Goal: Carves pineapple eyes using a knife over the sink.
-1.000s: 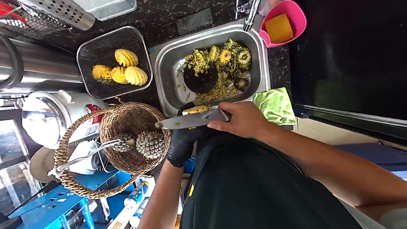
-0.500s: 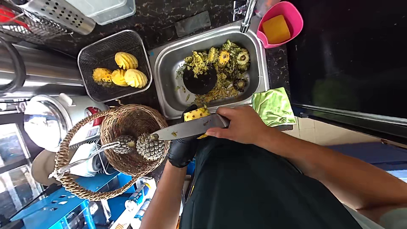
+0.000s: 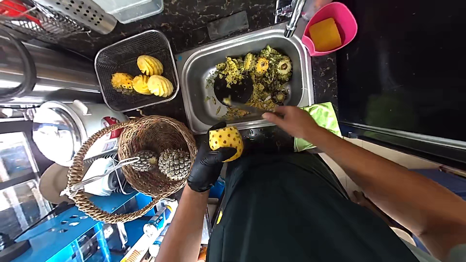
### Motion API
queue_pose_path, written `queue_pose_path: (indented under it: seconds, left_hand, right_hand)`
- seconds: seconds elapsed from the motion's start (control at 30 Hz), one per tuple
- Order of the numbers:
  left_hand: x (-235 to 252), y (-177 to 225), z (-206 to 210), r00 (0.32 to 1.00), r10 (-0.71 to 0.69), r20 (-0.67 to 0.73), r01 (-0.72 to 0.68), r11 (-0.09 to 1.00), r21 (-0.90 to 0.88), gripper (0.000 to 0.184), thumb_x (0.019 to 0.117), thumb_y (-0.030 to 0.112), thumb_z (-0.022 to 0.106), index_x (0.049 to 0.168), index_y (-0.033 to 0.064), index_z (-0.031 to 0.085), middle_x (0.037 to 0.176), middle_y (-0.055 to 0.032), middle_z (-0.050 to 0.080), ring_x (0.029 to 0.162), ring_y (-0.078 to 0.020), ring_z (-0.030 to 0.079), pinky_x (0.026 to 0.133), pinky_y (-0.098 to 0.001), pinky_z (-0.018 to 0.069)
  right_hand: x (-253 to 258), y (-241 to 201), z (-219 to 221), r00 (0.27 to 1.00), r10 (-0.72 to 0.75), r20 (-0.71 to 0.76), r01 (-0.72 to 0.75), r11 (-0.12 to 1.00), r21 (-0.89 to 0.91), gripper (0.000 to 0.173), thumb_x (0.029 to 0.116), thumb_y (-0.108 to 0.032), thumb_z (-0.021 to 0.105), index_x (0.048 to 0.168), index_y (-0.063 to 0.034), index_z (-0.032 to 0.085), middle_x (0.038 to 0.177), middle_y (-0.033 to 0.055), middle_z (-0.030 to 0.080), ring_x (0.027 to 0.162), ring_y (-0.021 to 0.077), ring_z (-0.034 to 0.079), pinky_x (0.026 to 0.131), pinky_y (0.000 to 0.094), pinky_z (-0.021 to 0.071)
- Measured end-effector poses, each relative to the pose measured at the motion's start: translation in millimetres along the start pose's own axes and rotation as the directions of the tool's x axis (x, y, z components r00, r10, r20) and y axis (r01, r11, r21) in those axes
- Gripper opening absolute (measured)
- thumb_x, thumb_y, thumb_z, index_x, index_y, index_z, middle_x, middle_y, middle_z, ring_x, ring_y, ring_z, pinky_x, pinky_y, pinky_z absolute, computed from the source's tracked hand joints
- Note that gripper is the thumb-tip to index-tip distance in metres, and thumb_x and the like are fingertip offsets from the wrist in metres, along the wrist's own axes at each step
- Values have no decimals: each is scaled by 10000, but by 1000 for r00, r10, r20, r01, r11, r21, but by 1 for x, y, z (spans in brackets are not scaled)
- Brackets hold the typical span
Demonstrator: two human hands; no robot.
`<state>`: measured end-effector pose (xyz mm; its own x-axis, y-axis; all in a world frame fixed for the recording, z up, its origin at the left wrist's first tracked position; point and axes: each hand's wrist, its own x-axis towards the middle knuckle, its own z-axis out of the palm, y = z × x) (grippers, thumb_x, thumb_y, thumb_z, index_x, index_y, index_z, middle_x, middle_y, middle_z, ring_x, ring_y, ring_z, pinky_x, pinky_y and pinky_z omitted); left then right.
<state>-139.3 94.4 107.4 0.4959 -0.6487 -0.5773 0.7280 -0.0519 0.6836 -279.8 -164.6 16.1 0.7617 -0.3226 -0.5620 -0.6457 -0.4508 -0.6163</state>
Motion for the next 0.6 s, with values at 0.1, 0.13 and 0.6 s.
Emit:
queue_pose_path:
  seconds: [0.1, 0.13, 0.6]
  left_hand:
    - [2, 1, -2, 999, 8, -39, -7, 999, 37, 705, 715, 24, 858, 1344, 76, 544, 1128, -189, 696, 1017, -277, 702, 902, -459, 594]
    - [3, 0, -2, 998, -1, -59, 4, 999, 54, 706, 709, 32, 860, 1337, 92, 542, 1128, -182, 695, 1014, -272, 700, 897, -455, 594]
    - [4, 1, -2, 999, 24, -47, -22, 999, 50, 769, 718, 13, 840, 1395, 92, 482, 1167, -199, 678, 1043, -291, 695, 912, -475, 589]
  right_hand:
    - [-8, -3, -7, 998, 67, 2, -67, 997, 25, 719, 912, -825, 435, 900, -150, 684, 683, 86, 603, 640, 308, 612, 566, 583, 475]
    - [-18, -17, -9, 1000, 18, 14, -18, 999, 40, 693, 917, -806, 461, 909, -153, 695, 690, 77, 617, 648, 298, 627, 572, 583, 495]
    - [-5, -10, -5, 999, 43, -28, -44, 998, -53, 750, 890, -854, 428, 900, -143, 669, 673, 93, 602, 633, 326, 624, 544, 592, 479]
